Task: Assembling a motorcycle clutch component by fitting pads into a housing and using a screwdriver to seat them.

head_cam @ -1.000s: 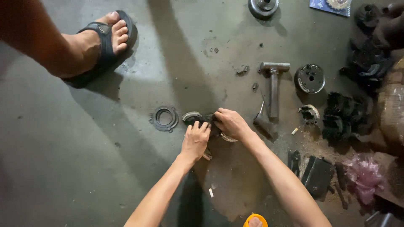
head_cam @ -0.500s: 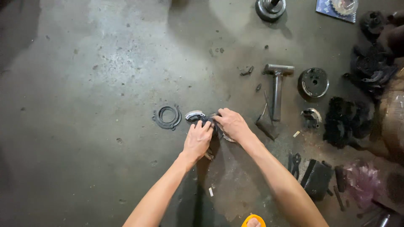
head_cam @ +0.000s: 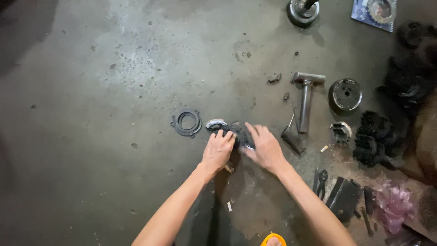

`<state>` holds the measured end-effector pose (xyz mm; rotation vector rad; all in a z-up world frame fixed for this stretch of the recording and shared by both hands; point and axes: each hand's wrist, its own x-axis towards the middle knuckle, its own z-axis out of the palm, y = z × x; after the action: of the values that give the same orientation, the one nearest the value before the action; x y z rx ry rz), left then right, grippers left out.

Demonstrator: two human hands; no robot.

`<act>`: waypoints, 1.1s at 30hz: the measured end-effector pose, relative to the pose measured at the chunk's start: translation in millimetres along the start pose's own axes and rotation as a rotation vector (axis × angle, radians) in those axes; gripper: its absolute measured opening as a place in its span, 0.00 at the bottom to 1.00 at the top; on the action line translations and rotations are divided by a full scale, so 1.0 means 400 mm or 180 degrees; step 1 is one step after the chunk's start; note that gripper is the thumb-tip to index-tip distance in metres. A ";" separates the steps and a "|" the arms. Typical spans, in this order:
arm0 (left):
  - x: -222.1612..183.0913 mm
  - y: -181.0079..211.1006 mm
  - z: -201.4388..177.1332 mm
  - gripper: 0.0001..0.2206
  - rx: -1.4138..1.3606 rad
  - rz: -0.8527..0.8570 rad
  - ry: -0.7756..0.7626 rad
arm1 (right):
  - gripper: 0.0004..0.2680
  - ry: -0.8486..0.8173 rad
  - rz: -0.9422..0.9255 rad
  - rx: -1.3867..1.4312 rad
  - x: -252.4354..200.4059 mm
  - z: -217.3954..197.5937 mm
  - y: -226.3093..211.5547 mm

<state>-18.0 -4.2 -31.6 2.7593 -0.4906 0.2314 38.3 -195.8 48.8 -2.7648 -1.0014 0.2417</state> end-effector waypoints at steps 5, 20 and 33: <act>0.007 -0.006 0.006 0.13 -0.0051 0.0002 -0.0083 | 0.33 0.0079 -0.0012 -0.1081 -0.048 0.013 0.070; 0.071 -0.017 -0.022 0.22 0.0540 0.0579 -0.0186 | 0.14 0.0985 0.0990 0.1055 -0.054 0.115 0.138; 0.073 -0.012 -0.061 0.43 0.0071 -0.0727 -0.0159 | 0.10 0.1171 0.0812 -0.1118 0.131 -0.036 0.470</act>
<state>8.5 -0.5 -4.0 2.8181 -0.1827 0.1137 196.8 -305.2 14.3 -3.0819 -0.6477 -0.4373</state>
